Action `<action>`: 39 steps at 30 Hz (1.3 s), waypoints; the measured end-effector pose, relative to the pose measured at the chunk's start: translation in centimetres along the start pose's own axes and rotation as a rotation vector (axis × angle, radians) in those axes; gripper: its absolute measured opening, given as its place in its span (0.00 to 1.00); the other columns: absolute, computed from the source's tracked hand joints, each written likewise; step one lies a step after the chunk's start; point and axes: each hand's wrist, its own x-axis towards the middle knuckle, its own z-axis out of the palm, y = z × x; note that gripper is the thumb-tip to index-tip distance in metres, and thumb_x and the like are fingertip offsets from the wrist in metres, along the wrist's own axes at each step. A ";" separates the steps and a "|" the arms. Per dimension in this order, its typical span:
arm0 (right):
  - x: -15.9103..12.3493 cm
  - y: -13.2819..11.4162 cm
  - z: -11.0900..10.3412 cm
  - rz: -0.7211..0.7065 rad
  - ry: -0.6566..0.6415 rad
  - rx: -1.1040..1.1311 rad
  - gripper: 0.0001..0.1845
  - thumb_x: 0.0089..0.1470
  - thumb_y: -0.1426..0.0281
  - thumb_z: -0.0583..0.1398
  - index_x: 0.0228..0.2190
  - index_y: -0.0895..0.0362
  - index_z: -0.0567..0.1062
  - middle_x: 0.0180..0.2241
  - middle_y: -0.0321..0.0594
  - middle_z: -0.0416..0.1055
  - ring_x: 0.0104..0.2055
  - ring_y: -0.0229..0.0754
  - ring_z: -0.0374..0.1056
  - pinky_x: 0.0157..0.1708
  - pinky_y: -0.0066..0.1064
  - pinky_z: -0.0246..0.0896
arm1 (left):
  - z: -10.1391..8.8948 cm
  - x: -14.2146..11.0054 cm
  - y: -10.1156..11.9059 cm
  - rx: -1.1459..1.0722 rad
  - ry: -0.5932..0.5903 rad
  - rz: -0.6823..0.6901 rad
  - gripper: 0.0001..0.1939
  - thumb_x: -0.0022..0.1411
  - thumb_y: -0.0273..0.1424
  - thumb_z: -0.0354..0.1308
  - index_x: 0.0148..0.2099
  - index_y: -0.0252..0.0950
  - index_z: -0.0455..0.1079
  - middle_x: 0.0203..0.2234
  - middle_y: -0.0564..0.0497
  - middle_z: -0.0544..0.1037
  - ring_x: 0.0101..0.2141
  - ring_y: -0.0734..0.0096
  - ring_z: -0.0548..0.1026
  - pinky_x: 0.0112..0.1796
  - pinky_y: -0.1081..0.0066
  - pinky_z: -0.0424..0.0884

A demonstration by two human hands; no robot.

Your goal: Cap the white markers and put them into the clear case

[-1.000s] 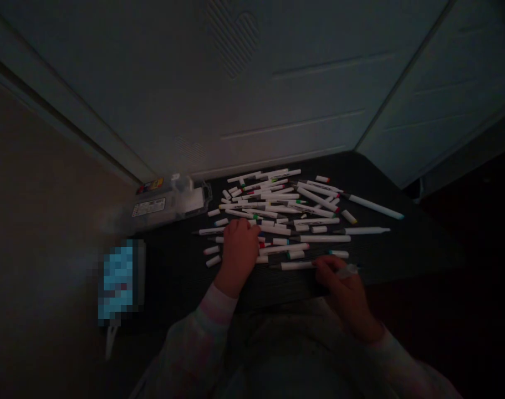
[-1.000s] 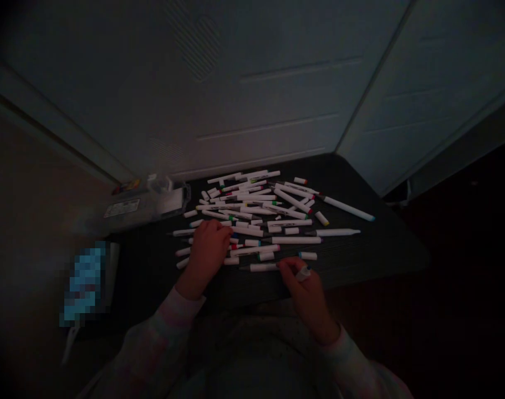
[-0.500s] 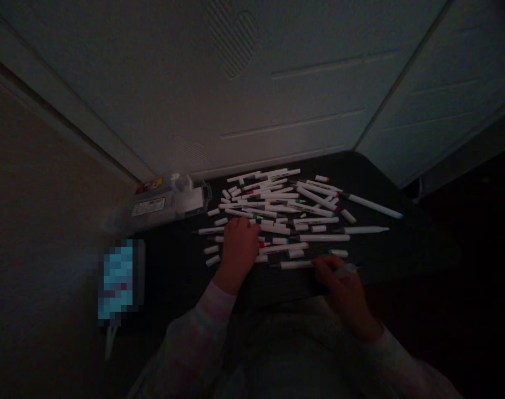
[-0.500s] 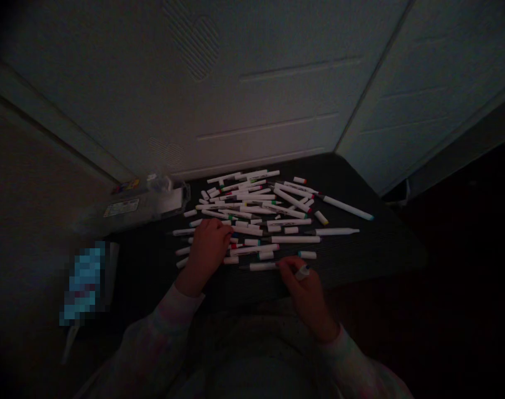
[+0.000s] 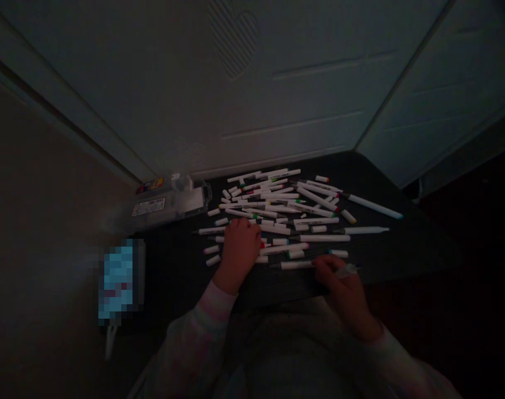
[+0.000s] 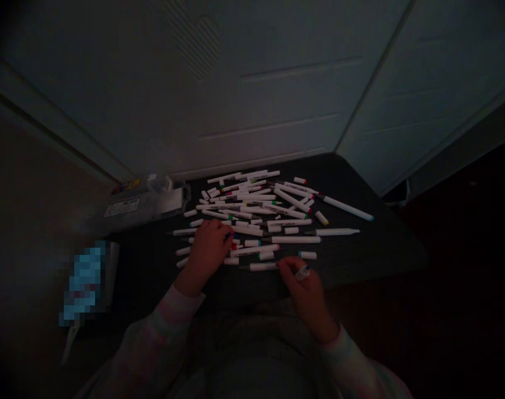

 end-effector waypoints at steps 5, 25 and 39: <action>0.1 0.0 0.1 0.003 0.007 -0.001 0.14 0.50 0.58 0.57 0.26 0.57 0.72 0.21 0.35 0.64 0.25 0.37 0.59 0.24 0.28 0.51 | 0.1 0.0 -0.3 -0.014 -0.001 -0.013 0.09 0.58 0.30 0.51 0.38 0.38 0.72 0.35 0.47 0.70 0.42 0.60 0.65 0.41 0.63 0.61; 0.1 -0.2 0.1 0.008 -0.003 -0.009 0.14 0.50 0.59 0.57 0.26 0.56 0.72 0.21 0.35 0.64 0.25 0.37 0.59 0.24 0.28 0.50 | 0.0 0.3 -1.0 -0.045 -0.017 -0.049 0.10 0.59 0.31 0.51 0.37 0.40 0.74 0.33 0.48 0.71 0.39 0.61 0.65 0.39 0.65 0.61; 0.1 -0.3 0.1 -0.002 -0.007 -0.008 0.14 0.50 0.58 0.57 0.26 0.57 0.72 0.22 0.36 0.64 0.25 0.38 0.59 0.24 0.28 0.51 | 0.0 0.4 -0.8 -0.035 -0.023 -0.044 0.10 0.58 0.31 0.52 0.39 0.41 0.74 0.34 0.48 0.71 0.39 0.61 0.65 0.40 0.64 0.60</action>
